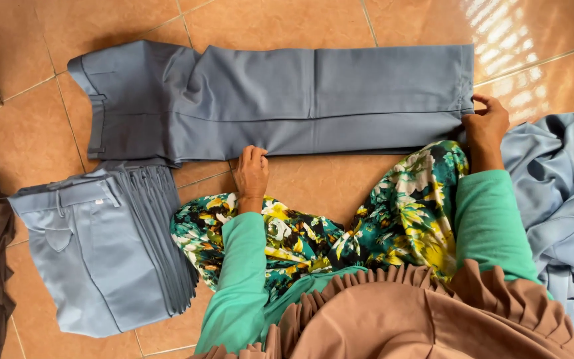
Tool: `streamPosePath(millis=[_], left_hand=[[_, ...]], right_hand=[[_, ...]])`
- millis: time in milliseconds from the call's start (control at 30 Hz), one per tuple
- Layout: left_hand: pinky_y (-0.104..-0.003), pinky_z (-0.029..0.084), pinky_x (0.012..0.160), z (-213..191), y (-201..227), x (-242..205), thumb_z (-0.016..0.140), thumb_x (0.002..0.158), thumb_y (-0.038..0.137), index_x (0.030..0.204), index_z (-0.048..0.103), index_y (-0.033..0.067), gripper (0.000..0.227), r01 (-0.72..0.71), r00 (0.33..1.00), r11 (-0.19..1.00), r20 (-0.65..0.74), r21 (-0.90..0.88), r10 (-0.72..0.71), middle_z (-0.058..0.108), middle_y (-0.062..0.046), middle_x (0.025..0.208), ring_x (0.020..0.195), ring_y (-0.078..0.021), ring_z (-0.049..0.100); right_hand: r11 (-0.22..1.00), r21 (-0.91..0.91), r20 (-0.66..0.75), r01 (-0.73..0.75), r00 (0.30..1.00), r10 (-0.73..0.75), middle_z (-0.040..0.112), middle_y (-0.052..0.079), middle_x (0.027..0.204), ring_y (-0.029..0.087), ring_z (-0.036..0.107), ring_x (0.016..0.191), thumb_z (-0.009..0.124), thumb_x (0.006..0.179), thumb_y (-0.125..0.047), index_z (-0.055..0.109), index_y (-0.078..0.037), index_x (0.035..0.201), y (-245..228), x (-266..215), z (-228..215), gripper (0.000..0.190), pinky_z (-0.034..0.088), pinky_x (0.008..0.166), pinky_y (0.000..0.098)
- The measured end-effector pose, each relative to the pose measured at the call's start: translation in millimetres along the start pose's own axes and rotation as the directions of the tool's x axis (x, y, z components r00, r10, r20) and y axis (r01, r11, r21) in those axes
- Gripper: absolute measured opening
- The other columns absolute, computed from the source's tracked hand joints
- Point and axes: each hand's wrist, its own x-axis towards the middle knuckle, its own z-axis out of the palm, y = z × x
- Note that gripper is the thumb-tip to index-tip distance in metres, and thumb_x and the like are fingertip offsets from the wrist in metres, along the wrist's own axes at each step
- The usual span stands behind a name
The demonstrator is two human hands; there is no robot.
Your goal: Folding trousers into neat rectangular shapes and stacking them on the floor.
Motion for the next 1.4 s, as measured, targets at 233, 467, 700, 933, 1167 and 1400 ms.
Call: streamPosePath(millis=[233,467,700,933,1167,1400], left_hand=[[-0.036,0.047,0.082,17,3,-8,0.065,0.08,0.009,0.102,0.069,0.0203,0.025,0.067,0.991,0.987,0.106,0.148,-0.083,0.065,0.003,0.102,0.09,-0.0224,0.058],[-0.039,0.052,0.089,35,65,45,0.058,0.094,0.011,0.122,0.066,0.0149,0.028,0.181,0.98,0.941,0.13,-0.285,-0.149,0.065,-0.004,0.118,0.102,-0.0275,0.062],[-0.045,0.052,0.095,103,167,68,0.061,0.094,0.016,0.137,0.056,0.01,0.043,0.137,0.982,0.854,0.183,-0.502,-0.05,0.058,-0.015,0.125,0.106,-0.0382,0.062],[-0.048,0.048,0.108,131,287,70,0.059,0.095,0.03,0.151,0.045,0.014,0.06,0.271,0.873,0.734,0.48,-0.622,0.084,0.051,-0.019,0.147,0.129,-0.0422,0.057],[-0.037,0.051,0.103,171,229,67,0.044,0.096,0.057,0.134,0.064,0.0056,0.067,0.548,0.778,0.428,0.625,-0.719,0.054,0.068,-0.012,0.138,0.126,-0.0317,0.065],[-0.051,0.049,0.101,104,82,84,0.054,0.079,0.084,0.159,0.028,0.0123,0.11,0.562,0.341,-0.63,0.844,-0.536,-0.414,0.044,-0.03,0.149,0.126,-0.0441,0.053]], right_hand=[[0.936,-0.353,-0.007,-0.018,1.0,0.017,0.065,0.025,0.104,0.043,0.061,0.096,0.095,0.079,-0.032,0.062,0.01,0.115,-7,1,11,0.065,0.05,0.085,0.0501],[0.956,-0.219,0.166,-0.195,0.958,0.234,0.071,0.017,0.081,0.028,0.066,0.067,0.088,0.08,-0.02,0.071,0.007,0.09,0,28,14,0.034,0.055,0.067,0.0379],[0.772,0.587,0.272,-0.246,0.957,0.098,0.069,-0.001,0.101,0.007,0.066,0.081,0.068,0.086,-0.013,0.066,-0.013,0.112,-136,23,-97,0.026,0.06,0.082,0.0168],[0.458,0.836,0.427,-0.304,0.884,-0.192,0.08,0.008,0.114,0.014,0.083,0.08,0.068,0.088,-0.017,0.063,0.0,0.134,-203,43,-142,0.05,0.075,0.068,0.0168],[0.807,0.59,0.209,0.021,0.962,-0.178,0.068,-0.005,0.115,0.008,0.063,0.095,0.072,0.083,-0.01,0.065,-0.02,0.117,-263,15,-33,0.036,0.055,0.089,0.0209],[0.88,0.475,0.556,-0.012,0.78,-0.289,0.059,0.013,0.112,0.02,0.066,0.088,0.075,0.096,-0.013,0.06,-0.006,0.127,-254,-31,83,0.035,0.062,0.067,0.0346]])
